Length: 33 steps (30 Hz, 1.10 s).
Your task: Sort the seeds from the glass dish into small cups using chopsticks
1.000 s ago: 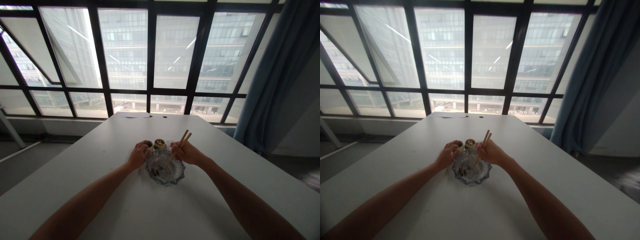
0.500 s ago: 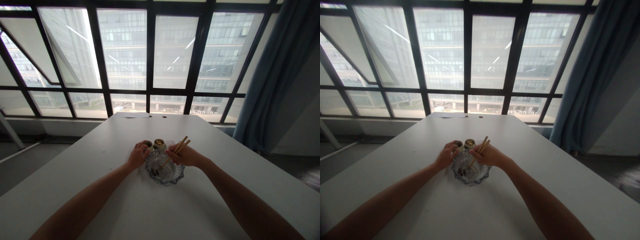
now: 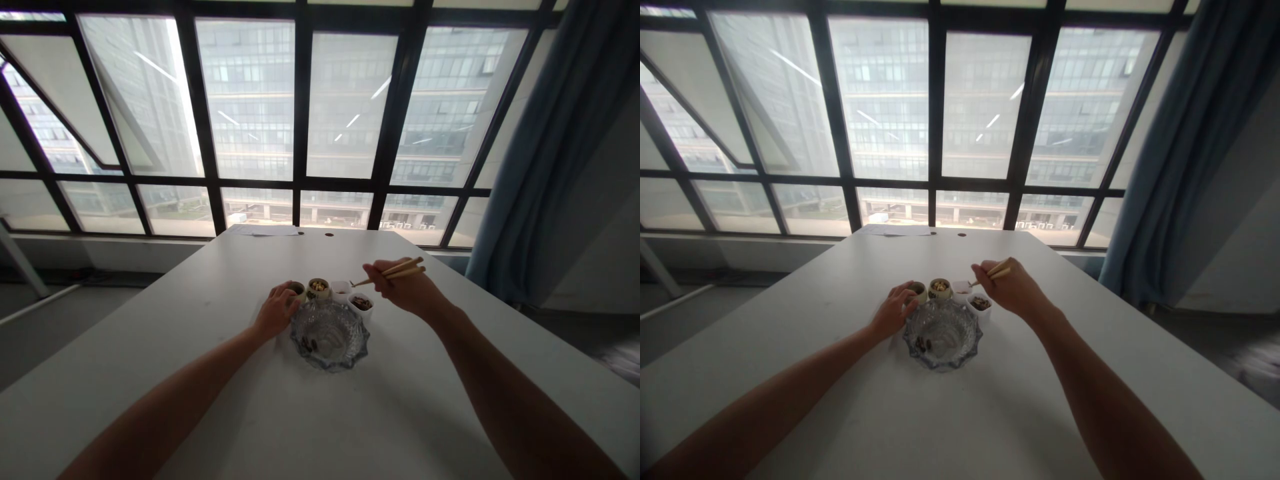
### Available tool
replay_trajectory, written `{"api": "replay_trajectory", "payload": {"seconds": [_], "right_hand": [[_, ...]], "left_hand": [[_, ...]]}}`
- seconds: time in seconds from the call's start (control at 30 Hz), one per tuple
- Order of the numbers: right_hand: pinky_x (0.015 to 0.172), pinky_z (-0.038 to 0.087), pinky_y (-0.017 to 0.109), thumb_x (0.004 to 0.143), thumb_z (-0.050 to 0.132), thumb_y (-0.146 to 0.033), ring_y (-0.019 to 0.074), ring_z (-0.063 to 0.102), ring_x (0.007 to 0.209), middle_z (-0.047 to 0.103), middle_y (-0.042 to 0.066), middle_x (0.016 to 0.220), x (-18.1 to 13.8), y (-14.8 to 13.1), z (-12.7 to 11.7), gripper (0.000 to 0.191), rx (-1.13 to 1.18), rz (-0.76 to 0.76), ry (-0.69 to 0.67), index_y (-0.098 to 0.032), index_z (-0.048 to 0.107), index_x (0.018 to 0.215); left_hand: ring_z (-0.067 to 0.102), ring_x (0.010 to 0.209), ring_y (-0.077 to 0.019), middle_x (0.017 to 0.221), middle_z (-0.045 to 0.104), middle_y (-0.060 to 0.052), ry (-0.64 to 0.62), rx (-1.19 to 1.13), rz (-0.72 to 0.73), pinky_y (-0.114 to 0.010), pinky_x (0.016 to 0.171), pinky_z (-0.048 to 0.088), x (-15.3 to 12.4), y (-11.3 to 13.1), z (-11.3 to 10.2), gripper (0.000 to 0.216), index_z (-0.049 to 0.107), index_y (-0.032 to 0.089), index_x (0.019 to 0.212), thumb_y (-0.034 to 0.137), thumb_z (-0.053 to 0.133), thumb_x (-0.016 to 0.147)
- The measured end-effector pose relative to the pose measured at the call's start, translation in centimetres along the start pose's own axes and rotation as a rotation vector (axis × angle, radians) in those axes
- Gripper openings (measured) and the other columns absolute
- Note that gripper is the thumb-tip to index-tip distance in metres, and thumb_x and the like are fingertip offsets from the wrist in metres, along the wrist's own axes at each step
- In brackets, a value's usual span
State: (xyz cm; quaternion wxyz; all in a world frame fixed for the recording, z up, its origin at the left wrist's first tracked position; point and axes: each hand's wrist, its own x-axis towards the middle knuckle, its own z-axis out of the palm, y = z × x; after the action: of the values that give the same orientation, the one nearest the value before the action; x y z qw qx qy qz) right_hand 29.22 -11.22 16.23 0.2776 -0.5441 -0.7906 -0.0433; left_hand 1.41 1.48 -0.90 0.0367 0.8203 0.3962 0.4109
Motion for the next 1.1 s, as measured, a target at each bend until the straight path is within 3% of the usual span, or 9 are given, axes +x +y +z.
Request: {"api": "replay_trajectory", "payload": {"seconds": [0.13,0.37,0.47,0.53,0.63,0.77,1.1], "right_hand": [[0.051,0.040,0.026,0.100,0.037,-0.036,0.0175,0.060,0.051,0.064,0.007,0.059,0.2,0.8,-0.6,0.039,-0.122,0.074,-0.003,-0.017,0.058,0.073],[0.052,0.040,0.025,0.101,0.041,-0.039,0.0173,0.062,0.052,0.063,0.005,0.056,0.7,1.4,0.1,0.043,-0.072,0.188,-0.058,-0.019,0.055,0.065],[0.049,0.042,0.025,0.099,0.042,-0.049,0.0174,0.063,0.052,0.064,0.006,0.059,0.4,1.4,0.3,0.046,0.043,0.188,0.042,-0.018,0.057,0.069],[0.046,0.044,0.025,0.096,0.041,-0.062,0.0172,0.062,0.051,0.065,0.007,0.059,0.2,0.8,0.7,0.053,0.237,0.154,0.056,-0.017,0.059,0.073],[0.044,0.047,0.025,0.090,0.042,-0.073,0.0157,0.060,0.047,0.064,0.005,0.056,-0.2,-1.0,1.8,0.062,0.529,0.080,-0.114,-0.016,0.062,0.075],[0.042,0.045,0.022,0.088,0.050,-0.070,0.0136,0.058,0.044,0.062,0.003,0.054,-0.4,-3.1,3.8,0.057,0.640,0.077,-0.313,-0.016,0.059,0.070],[0.042,0.044,0.022,0.096,0.044,-0.060,0.0133,0.058,0.040,0.062,0.004,0.048,-0.2,-2.4,8.1,0.056,0.512,0.257,-0.163,-0.016,0.061,0.064]], "left_hand": [[0.051,0.129,-0.0291,0.139,0.057,-0.011,-0.005,-0.002,-0.001,-0.049,0.109,0.047,0.0,0.0,0.1,0.025,0.066,0.019,0.105,0.036,0.051,0.094],[0.051,0.129,-0.0276,0.137,0.058,-0.010,0.022,-0.016,0.015,-0.049,0.109,0.047,-0.1,-0.1,0.2,0.024,0.066,0.021,0.106,0.036,0.052,0.094],[0.051,0.129,-0.0279,0.137,0.058,-0.010,0.015,-0.012,0.011,-0.049,0.109,0.047,-0.1,-0.1,0.1,0.025,0.067,0.020,0.106,0.036,0.051,0.094],[0.051,0.129,-0.0285,0.138,0.057,-0.010,0.006,-0.007,0.004,-0.049,0.109,0.047,-0.1,0.0,0.0,0.026,0.067,0.020,0.106,0.037,0.050,0.095],[0.052,0.129,-0.0292,0.138,0.057,-0.010,0.001,-0.005,-0.002,-0.049,0.108,0.048,-0.1,0.0,-0.1,0.026,0.067,0.021,0.106,0.038,0.051,0.095],[0.052,0.129,-0.0288,0.139,0.057,-0.010,-0.003,0.000,-0.010,-0.049,0.108,0.048,-0.1,0.0,0.0,0.026,0.066,0.021,0.108,0.037,0.052,0.094],[0.051,0.129,-0.0293,0.139,0.057,-0.010,-0.013,0.000,-0.008,-0.049,0.109,0.047,-0.1,0.2,-0.1,0.027,0.066,0.020,0.108,0.037,0.051,0.094]]}}
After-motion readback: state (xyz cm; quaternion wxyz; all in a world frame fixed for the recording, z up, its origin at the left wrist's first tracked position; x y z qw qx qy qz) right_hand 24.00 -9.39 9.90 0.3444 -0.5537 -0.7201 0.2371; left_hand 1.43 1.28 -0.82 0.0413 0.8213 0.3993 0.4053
